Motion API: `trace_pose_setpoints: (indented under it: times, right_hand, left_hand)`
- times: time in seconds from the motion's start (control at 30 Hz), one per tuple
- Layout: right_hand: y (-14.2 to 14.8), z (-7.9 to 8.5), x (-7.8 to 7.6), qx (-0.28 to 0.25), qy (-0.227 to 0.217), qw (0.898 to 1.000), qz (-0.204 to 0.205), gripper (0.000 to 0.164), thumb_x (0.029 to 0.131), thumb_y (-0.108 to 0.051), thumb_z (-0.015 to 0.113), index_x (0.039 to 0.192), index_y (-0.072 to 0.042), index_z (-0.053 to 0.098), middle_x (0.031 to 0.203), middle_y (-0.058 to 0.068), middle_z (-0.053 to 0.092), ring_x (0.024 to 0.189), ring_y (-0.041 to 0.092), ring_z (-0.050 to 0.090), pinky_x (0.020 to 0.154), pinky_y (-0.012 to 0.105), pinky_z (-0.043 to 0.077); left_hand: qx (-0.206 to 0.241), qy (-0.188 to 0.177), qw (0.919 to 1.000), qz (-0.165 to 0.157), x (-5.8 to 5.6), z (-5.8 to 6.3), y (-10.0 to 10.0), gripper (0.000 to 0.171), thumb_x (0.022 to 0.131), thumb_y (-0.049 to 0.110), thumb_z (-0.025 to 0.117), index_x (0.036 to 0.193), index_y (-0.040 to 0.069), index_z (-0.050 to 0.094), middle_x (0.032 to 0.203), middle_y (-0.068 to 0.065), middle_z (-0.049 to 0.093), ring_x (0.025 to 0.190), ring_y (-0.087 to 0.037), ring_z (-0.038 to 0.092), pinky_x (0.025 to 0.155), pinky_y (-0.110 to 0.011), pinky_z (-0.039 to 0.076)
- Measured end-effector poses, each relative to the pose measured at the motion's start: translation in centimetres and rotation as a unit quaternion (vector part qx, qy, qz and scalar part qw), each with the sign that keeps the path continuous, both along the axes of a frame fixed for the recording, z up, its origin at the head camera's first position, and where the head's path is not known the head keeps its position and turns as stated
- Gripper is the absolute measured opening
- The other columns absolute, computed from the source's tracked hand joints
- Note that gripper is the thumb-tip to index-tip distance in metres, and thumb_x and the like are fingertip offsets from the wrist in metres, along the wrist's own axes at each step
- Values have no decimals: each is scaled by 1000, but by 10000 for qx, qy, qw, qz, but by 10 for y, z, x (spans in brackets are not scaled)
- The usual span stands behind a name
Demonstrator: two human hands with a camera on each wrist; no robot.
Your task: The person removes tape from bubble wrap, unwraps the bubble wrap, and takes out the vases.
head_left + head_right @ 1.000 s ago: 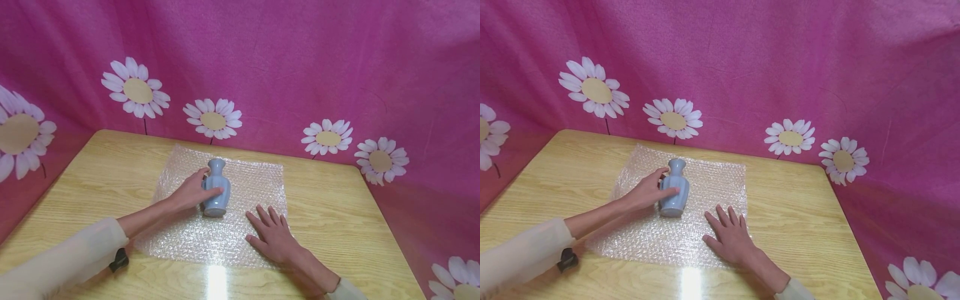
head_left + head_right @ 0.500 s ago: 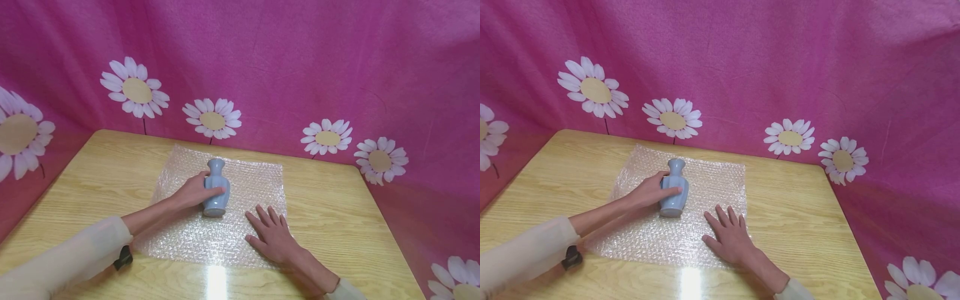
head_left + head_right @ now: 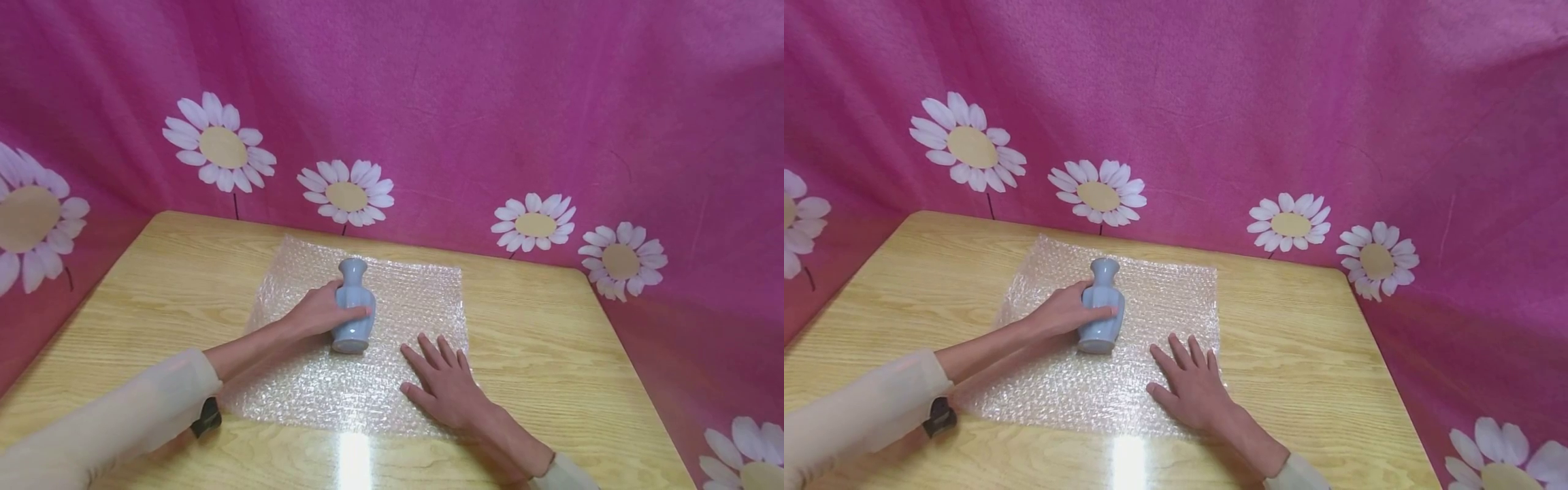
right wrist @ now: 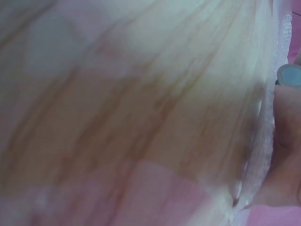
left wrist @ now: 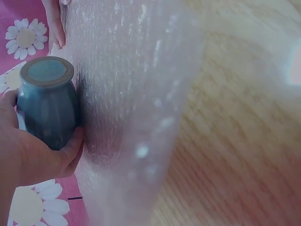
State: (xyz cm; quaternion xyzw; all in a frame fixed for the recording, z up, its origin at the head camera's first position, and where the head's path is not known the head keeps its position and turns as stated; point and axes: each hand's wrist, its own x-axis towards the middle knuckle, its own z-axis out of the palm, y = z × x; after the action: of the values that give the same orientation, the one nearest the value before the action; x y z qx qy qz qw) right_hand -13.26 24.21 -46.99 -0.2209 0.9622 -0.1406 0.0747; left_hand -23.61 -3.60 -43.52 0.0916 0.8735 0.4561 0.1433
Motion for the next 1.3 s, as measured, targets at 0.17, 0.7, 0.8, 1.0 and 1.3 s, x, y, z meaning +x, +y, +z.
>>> trace_pose_setpoints:
  times: [0.17,0.7,0.8,1.0,1.3]
  right_hand:
    - [0,0,0,-13,-2,10000,-8,67,101,-57,44,158,-26,30,164,12,16,148,44,7,111,71,9]
    - [-1,0,2,-93,40,9999,-33,66,101,-56,45,158,-24,32,164,14,19,147,46,9,111,71,10]
    - [-1,1,2,-149,101,9998,-13,65,101,-54,46,157,-22,34,163,15,20,146,48,11,110,72,11]
    - [-2,2,2,-174,100,9998,-4,65,101,-53,47,157,-22,34,163,16,21,146,48,11,110,73,12]
    - [-1,2,1,-74,43,10000,-3,66,101,-55,45,158,-24,32,163,14,19,147,47,10,110,72,11]
  left_hand:
    - [39,-127,9999,28,-1,2,1,90,80,52,78,148,5,42,117,-13,67,100,-25,65,90,-42,52]
    - [1058,-1091,9884,-11,0,8,3,93,79,24,84,151,0,30,118,-18,61,95,-28,65,84,-40,55]
    - [1156,-1176,9863,-32,0,7,2,96,80,22,83,152,-1,24,122,-20,57,99,-30,63,85,-40,54]
    - [1120,-1197,9865,-2,0,5,0,98,81,24,82,154,1,21,126,-20,54,107,-31,58,92,-42,50]
    - [1693,-1485,9743,101,5,0,-4,99,83,18,81,156,5,15,133,-22,50,114,-34,56,97,-45,48]
